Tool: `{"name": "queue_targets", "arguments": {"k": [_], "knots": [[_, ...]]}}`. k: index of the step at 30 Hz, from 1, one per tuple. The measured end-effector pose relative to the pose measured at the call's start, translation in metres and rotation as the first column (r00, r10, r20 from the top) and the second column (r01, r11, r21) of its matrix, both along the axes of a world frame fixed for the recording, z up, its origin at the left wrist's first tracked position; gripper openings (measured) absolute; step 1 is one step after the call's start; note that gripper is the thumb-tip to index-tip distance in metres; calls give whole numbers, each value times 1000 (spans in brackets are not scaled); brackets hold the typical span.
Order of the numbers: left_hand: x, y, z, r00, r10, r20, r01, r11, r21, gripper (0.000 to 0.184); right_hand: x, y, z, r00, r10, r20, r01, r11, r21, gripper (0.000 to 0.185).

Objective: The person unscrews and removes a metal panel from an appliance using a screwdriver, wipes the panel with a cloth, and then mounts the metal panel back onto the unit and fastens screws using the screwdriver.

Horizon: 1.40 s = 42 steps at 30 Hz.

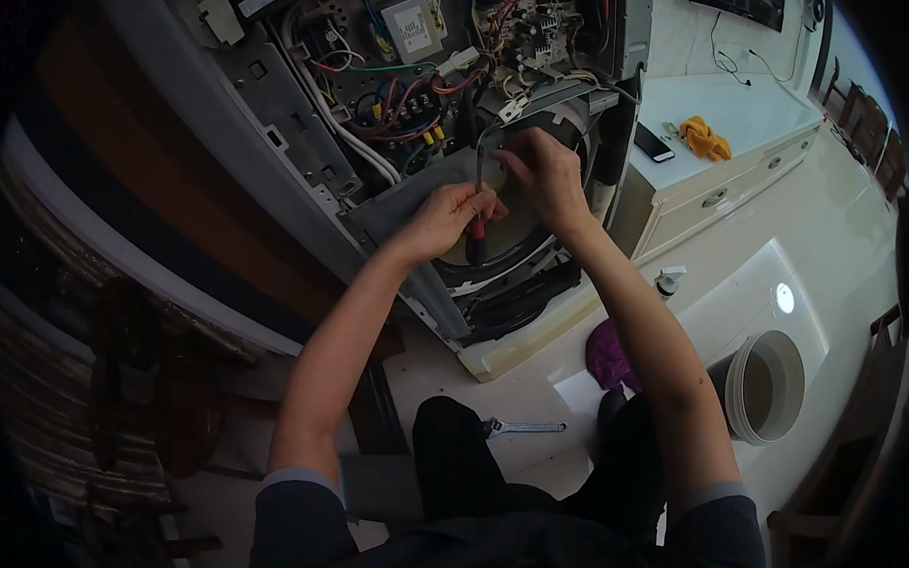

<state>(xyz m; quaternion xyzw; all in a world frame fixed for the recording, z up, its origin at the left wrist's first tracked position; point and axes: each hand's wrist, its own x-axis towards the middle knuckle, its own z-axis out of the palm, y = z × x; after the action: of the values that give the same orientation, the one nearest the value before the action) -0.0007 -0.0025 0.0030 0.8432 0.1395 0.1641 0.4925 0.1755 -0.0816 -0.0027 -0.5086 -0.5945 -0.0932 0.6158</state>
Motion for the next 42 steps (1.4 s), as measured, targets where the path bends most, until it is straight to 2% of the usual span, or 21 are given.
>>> {"name": "queue_targets", "arguments": {"k": [3, 8, 15, 17, 18, 20, 21, 23, 25, 26, 27, 28, 29, 34, 36, 38, 40, 41, 42], "knots": [[0, -1, 1, 1000, 9, -14, -9, 1000, -10, 34, 3, 5, -4, 998, -36, 47, 36, 999, -2, 15], [0, 4, -4, 1000, -1, 7, 1, 1000, 32, 34, 0, 2, -3, 999, 22, 48, -25, 997, 70, 11], [0, 0, 1, 999, 9, -37, -8, 999, 31, 32, 1, 2, -8, 1000, 14, 16, -14, 1000, 3, 11], [-1, 1, 0, 1000, -9, -5, 9, 999, 48, 33, -1, -2, -15, 993, 28, -113, -35, 997, -65, 15], [-1, 1, 0, 1000, -9, -12, 9, 999, 43, 33, -1, -3, -21, 992, 27, -121, -36, 997, -71, 15], [-2, 1, 0, 1000, -7, -26, 9, 998, 69, 34, 3, -7, -49, 935, -123, -334, 92, 990, -107, 21], [-2, 0, -1, 999, -9, -41, 12, 998, 59, 34, 6, -11, -72, 929, -128, -346, 92, 989, -119, 21], [-1, 0, -3, 1000, 15, 8, -16, 997, 74, 34, 14, -24, -144, 748, -272, -606, 119, 953, -280, 21], [-1, 4, -2, 1000, 20, 13, -21, 997, 70, 37, 16, -48, -255, 706, -539, -460, 268, 804, -531, 21], [0, 2, -5, 999, 25, 34, -27, 997, 66, 39, 13, -67, -307, 641, -623, -447, 220, 708, -671, 19], [-1, -5, -2, 1000, 31, 5, -31, 988, 150, 42, 5, -94, -357, 574, -709, -410, 149, 582, -799, 18], [-2, -8, 4, 999, 31, -21, -25, 972, 233, 44, -6, -120, -405, 588, -748, -307, 190, 497, -847, 17], [-2, -7, 3, 999, 9, -32, -1, 972, 234, 44, -17, -150, -441, 607, -770, -196, 232, 407, -883, 17], [0, -1, 4, 989, 12, -146, 23, 972, 232, 41, -55, -228, -492, 573, -811, -115, 61, 182, -981, 17], [-3, 0, 6, 991, 4, -131, 33, 959, 280, 39, -60, -237, -503, 639, -765, -83, 51, 150, -987, 16], [-2, 3, 7, 991, -2, -136, 43, 952, 302, 40, -58, -232, -507, 661, -738, -132, -36, 146, -989, 16], [-3, -2, 7, 991, -22, -134, 62, 949, 309, 41, -58, -230, -490, 783, -614, 98, 165, 53, -985, 17], [-2, -8, 8, 989, 4, -146, 43, 947, 318, 41, -56, -219, -483, 786, -610, 96, 170, 63, -983, 17], [-1, -8, 10, 989, 22, -148, 27, 945, 326, 41, -57, -203, -475, 732, -671, 122, 236, 82, -968, 17]]}}
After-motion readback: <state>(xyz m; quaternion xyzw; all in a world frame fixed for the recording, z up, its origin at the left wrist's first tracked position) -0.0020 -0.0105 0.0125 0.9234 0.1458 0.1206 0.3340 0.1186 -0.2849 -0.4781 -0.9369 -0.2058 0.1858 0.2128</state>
